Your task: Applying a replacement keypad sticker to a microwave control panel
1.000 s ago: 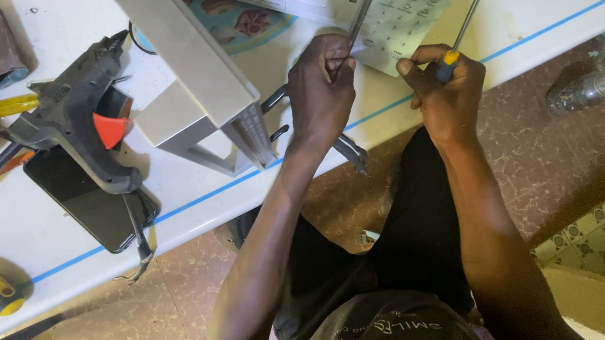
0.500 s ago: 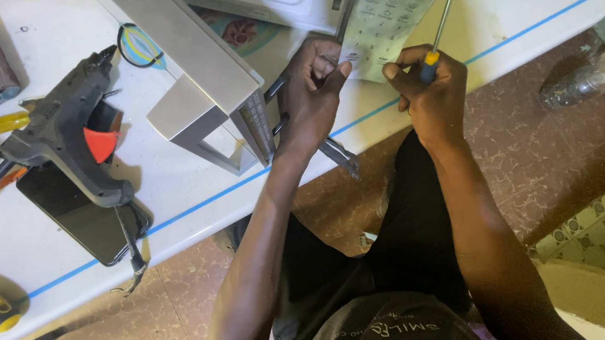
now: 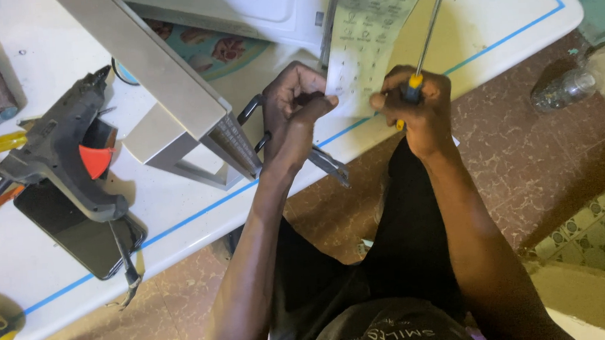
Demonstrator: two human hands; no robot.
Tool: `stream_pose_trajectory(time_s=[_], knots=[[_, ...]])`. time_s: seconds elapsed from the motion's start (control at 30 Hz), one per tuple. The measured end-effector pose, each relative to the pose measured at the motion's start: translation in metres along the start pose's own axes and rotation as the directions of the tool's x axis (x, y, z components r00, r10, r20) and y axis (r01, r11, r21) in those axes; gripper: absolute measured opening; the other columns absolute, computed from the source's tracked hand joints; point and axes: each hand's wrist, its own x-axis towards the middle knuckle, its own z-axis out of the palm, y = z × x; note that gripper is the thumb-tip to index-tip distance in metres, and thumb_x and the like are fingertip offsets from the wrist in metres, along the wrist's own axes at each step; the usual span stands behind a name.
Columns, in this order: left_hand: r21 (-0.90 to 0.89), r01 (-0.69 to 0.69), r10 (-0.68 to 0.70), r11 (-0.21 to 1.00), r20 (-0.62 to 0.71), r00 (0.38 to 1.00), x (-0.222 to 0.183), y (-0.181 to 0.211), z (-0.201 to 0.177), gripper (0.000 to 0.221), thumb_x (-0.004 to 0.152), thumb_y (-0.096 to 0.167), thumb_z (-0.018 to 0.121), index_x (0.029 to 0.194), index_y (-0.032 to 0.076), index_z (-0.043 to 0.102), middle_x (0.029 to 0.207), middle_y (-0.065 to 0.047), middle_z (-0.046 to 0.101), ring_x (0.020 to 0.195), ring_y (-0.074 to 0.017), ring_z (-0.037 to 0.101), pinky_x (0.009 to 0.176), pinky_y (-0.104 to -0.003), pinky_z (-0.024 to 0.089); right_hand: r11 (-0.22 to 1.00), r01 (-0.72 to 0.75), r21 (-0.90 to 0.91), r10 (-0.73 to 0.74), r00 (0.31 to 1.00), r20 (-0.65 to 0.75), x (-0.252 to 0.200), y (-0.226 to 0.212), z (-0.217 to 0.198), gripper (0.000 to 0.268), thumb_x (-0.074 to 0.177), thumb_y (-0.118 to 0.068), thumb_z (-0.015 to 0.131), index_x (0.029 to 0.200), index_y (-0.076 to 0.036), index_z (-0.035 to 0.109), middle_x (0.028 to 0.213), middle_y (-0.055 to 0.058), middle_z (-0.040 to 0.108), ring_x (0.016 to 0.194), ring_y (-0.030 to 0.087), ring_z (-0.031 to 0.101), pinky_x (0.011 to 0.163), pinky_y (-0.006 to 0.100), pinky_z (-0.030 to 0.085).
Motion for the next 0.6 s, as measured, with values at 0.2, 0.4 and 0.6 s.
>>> stream_pose_trajectory(time_s=[0.2,0.4,0.6], knots=[[-0.173,-0.151,0.15,0.973,-0.021,0.988,0.008,-0.003,0.0,0.006,0.078,0.018,0.064,0.078,0.012,0.062,0.069,-0.002,0.055,0.074,-0.0104,0.054,0.077,-0.028,0.043,0.985,-0.069,0.156,0.081,0.994,-0.072,-0.004,-0.044,0.028,0.016,0.089,-0.009,0.079,0.096,0.0,0.067,0.068,0.008,0.062,0.048,0.012,0.062,0.047,0.024,0.053],[-0.374,-0.1,0.134,0.922,0.066,0.989,0.013,0.006,0.012,0.061,0.111,0.055,0.038,0.136,0.006,0.064,0.121,-0.012,0.07,0.122,-0.0215,0.065,0.114,-0.04,0.045,1.0,-0.003,-0.026,-0.002,0.983,-0.183,0.022,-0.071,0.041,0.021,0.099,-0.014,0.076,0.106,0.001,0.065,0.081,0.01,0.065,0.051,0.013,0.063,0.047,0.023,0.054],[-0.3,-0.144,0.162,0.943,0.037,0.986,0.015,-0.022,0.008,0.034,0.106,0.024,0.064,0.138,0.012,0.065,0.127,-0.01,0.07,0.121,-0.0181,0.063,0.105,-0.036,0.052,0.925,0.158,-0.346,-0.24,0.948,-0.21,0.026,-0.058,0.034,0.014,0.105,-0.004,0.078,0.104,0.004,0.067,0.083,0.015,0.068,0.059,0.017,0.065,0.051,0.026,0.053]])
